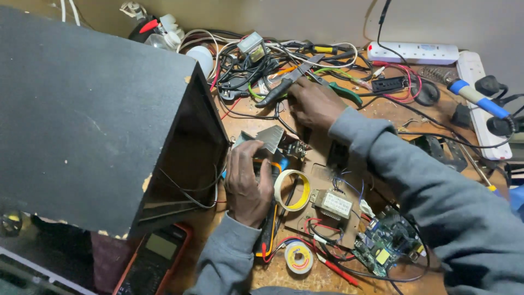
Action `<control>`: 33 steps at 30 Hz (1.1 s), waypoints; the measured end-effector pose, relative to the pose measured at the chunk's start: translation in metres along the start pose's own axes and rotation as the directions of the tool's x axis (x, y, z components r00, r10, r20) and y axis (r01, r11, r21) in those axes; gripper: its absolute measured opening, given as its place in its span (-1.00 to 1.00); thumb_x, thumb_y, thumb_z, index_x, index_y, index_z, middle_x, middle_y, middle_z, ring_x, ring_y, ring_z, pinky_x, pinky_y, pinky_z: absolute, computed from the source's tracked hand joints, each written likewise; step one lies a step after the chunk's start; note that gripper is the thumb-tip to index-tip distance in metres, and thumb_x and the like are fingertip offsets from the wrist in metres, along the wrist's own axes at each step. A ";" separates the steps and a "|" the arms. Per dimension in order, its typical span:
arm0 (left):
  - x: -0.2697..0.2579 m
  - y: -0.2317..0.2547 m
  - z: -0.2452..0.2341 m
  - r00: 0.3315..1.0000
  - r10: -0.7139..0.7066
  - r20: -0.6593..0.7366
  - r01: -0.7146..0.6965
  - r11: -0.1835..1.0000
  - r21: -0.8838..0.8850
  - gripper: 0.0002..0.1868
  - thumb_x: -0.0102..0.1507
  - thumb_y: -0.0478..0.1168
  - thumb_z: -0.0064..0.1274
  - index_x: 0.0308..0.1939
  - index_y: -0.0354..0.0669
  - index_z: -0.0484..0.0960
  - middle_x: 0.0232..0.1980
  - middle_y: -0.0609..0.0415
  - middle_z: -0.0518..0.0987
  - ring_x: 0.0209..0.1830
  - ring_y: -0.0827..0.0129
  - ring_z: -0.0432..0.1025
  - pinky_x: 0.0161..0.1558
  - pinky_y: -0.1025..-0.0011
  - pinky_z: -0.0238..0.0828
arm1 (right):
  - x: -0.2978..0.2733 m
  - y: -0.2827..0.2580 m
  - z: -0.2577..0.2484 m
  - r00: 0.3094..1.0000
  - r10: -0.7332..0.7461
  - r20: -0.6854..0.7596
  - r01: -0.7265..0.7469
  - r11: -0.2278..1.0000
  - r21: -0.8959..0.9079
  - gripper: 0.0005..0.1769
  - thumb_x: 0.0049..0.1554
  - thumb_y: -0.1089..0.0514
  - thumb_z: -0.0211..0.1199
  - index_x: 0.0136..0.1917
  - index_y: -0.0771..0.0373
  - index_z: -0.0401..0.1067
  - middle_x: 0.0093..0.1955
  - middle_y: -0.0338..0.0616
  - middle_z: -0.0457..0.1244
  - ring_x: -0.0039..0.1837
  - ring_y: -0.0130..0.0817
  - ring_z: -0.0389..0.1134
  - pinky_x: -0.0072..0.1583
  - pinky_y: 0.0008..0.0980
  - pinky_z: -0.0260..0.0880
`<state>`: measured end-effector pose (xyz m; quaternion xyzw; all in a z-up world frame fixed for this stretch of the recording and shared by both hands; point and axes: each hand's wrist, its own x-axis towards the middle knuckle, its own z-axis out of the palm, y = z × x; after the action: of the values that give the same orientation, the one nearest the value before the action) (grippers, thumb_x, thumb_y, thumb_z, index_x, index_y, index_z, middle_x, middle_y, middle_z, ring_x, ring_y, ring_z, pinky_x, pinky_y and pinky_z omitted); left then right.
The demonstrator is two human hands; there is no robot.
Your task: The person solders wires to a circuit board using a soldering iron and solder wire, then wraps the connections with electrical tape. They also use a multimeter to test the circuit and handle a black electronic casing.
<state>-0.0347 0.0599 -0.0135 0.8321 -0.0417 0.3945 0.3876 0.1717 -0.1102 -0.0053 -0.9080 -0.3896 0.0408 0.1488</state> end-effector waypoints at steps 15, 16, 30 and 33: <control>-0.003 0.000 -0.006 0.971 -0.202 0.132 0.211 0.976 -0.057 -0.72 0.27 -0.38 0.00 0.07 -0.27 0.47 0.04 -0.11 0.54 0.05 0.03 0.47 0.13 0.18 0.39 | -0.013 0.012 -0.105 0.898 -0.136 -0.418 0.143 0.990 -0.015 -0.67 0.39 0.32 0.46 -0.08 0.38 0.31 -0.10 0.06 0.14 -0.10 -0.08 0.13 -0.04 -0.10 0.13; -0.003 -0.001 -0.006 0.973 -0.193 0.123 0.203 0.977 -0.068 -0.73 0.27 -0.38 -0.02 0.07 -0.27 0.48 0.04 -0.11 0.54 0.04 0.03 0.47 0.12 0.17 0.39 | -0.021 0.026 -0.118 0.869 0.011 -0.494 0.099 0.976 0.196 -0.79 0.48 0.35 0.29 -0.02 0.39 0.38 -0.07 0.02 0.24 -0.08 -0.18 0.29 -0.03 -0.26 0.28; 0.051 0.074 -0.016 0.967 -0.074 0.245 0.122 0.974 -0.190 -0.43 0.29 -0.26 0.17 0.35 -0.24 0.36 0.38 -0.17 0.40 0.42 -0.02 0.34 0.49 0.00 0.16 | -0.130 -0.034 -0.181 0.831 0.127 -0.542 0.230 0.809 0.541 -0.82 0.63 0.22 0.11 0.34 0.40 0.24 0.21 0.09 0.24 0.30 -0.10 0.40 0.47 -0.13 0.67; 0.064 0.093 -0.006 0.954 0.033 0.298 0.067 0.946 -0.318 -0.25 0.32 -0.11 0.26 0.47 -0.23 0.23 0.48 -0.19 0.36 0.55 -0.01 0.26 0.61 0.09 0.20 | -0.144 -0.087 -0.179 0.873 0.129 -0.470 0.193 0.793 0.578 -0.86 0.44 0.29 0.14 0.21 0.40 0.26 0.20 0.11 0.26 0.22 -0.23 0.31 0.27 -0.43 0.33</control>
<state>-0.0294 0.0143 0.0896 0.8073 -0.1571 0.2484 0.5118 0.0455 -0.1993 0.1859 -0.7844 -0.3211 -0.0681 0.5262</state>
